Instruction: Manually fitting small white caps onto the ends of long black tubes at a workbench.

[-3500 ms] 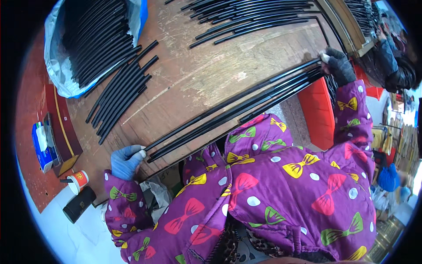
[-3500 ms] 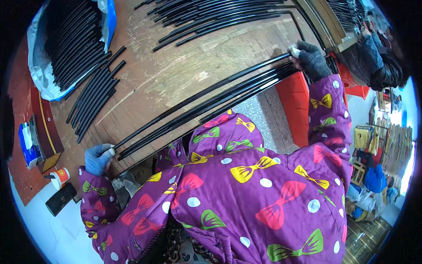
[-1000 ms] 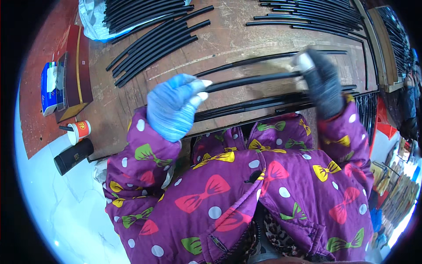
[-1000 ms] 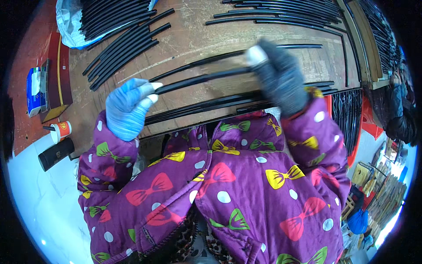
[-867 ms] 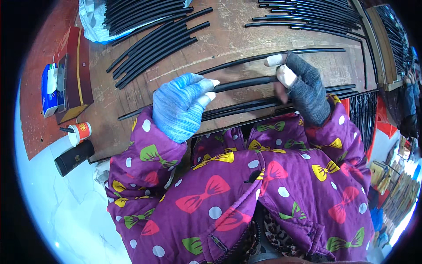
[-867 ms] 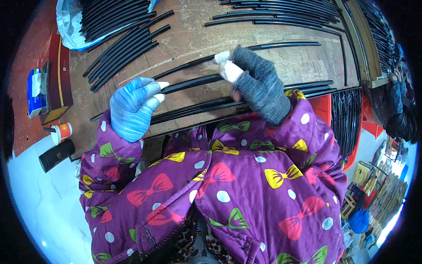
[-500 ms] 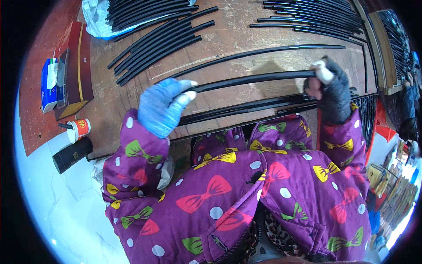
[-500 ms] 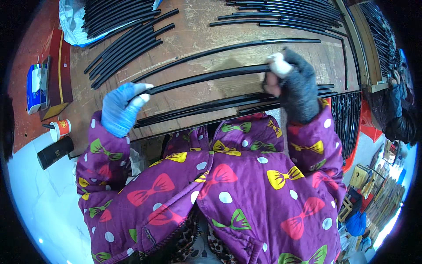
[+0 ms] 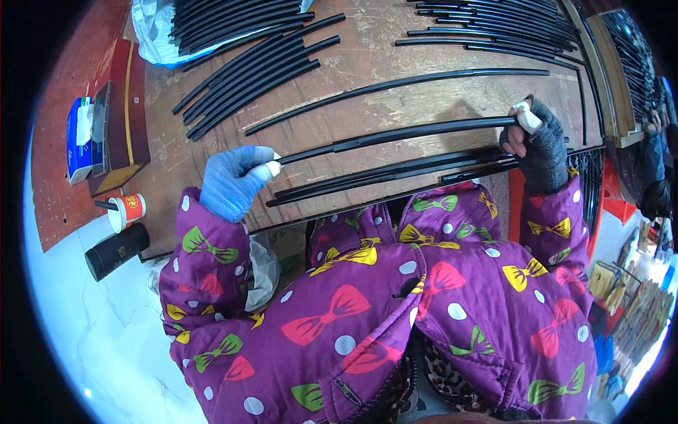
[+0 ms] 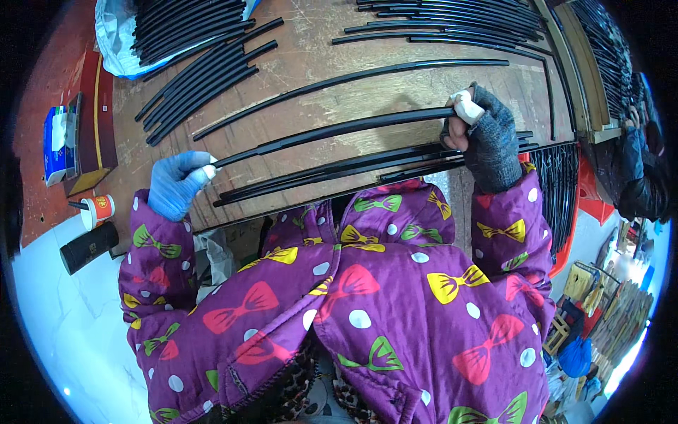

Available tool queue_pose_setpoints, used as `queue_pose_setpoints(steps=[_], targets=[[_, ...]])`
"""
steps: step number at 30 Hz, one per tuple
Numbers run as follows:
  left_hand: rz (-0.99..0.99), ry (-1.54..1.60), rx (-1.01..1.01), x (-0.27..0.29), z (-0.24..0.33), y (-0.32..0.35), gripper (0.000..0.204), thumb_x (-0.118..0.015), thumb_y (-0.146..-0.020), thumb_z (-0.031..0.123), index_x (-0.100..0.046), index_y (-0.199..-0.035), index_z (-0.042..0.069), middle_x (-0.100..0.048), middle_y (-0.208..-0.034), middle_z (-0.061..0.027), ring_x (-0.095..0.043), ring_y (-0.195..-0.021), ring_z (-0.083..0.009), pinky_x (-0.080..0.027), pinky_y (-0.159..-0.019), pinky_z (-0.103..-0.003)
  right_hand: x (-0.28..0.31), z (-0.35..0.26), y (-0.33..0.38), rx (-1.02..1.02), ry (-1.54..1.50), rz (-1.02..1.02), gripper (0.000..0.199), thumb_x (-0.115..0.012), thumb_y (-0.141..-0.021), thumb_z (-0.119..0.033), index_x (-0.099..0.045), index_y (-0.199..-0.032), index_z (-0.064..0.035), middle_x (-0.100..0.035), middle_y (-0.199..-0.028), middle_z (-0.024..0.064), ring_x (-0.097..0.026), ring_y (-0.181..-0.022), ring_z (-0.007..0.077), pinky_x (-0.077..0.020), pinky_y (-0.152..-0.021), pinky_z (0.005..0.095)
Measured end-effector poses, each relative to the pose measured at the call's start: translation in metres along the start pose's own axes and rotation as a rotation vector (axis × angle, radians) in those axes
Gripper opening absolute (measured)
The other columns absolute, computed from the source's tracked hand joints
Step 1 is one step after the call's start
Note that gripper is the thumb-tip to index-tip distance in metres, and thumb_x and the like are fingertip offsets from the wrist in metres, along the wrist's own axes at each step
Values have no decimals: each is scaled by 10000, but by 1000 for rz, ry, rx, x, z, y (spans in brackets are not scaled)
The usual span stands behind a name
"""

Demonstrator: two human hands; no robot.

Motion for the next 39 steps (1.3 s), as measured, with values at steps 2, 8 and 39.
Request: queue_pose_setpoints(steps=[2,8,39], targets=[[43,-26,-56,1,4,-2,150,-640,-747,45,-638,-891,8,-602,-702,-6,-530,-625,-60,-423,-563,-200,6,4,-3,0,27,31,148,-530,-824,-156,-524,-854,-11,-453,-529,27,-392,-412,102,-340,-434,242],[7,9,-98,-8,12,-1,151,-631,-735,6,-654,-883,20,-595,-710,13,-516,-648,-51,-415,-596,-200,16,4,-1,-16,53,47,156,-550,-807,-159,-527,-849,-11,-458,-543,30,-396,-425,101,-355,-436,247],[-37,-23,93,15,-37,-14,148,-615,-722,-16,-630,-868,-33,-599,-721,-59,-516,-531,-91,-395,-465,-215,186,-40,-26,-49,492,334,190,-546,-815,-133,-570,-954,-6,-565,-699,68,-525,-574,148,-433,-536,304]])
Point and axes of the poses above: each hand's wrist, its own y-axis away from the middle knuckle, its own x-axis out of the back of the hand, z = x × y, the point moved 8 cm from there along -y, towards the middle knuckle
